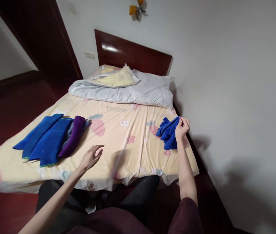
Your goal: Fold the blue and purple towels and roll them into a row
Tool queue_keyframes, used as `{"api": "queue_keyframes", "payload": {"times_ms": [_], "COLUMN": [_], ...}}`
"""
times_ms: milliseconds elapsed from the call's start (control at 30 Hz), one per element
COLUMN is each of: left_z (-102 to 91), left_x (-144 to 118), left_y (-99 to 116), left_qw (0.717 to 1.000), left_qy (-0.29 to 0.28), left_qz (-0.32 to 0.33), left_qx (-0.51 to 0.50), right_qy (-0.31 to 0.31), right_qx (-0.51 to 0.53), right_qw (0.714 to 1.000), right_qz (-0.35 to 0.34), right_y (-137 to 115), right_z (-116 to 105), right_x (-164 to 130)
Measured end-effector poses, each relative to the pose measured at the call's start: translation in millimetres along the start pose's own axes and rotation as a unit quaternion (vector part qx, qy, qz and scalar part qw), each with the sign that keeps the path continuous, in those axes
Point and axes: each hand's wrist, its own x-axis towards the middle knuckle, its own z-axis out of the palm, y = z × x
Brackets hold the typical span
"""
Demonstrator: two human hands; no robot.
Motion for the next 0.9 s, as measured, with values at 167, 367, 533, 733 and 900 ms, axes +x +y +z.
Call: {"api": "queue_keyframes", "payload": {"times_ms": [167, 367, 533, 733, 900], "left_z": [-24.5, -56.0, -59.8, -50.0, -53.3], "left_x": [6, -3, -28, -69, -112], "left_y": [89, 169, 173, 119, 55], "left_qw": [0.985, 0.945, 0.942, 0.976, 0.991], "left_qy": [0.021, 0.036, 0.085, 0.033, 0.021], "left_qz": [0.022, 0.105, 0.099, 0.051, -0.047], "left_qx": [-0.168, -0.307, -0.308, -0.207, -0.124], "right_qy": [-0.250, -0.512, -0.572, -0.594, -0.604], "right_qx": [0.065, 0.056, 0.078, 0.120, 0.122], "right_qw": [0.956, 0.797, 0.741, 0.751, 0.787], "right_qz": [-0.141, -0.317, -0.344, -0.262, -0.041], "right_y": [-112, -227, -274, -280, -247], "right_z": [-21, -37, -45, -65, -90], "right_x": [-12, -80, -117, -141, -178]}}
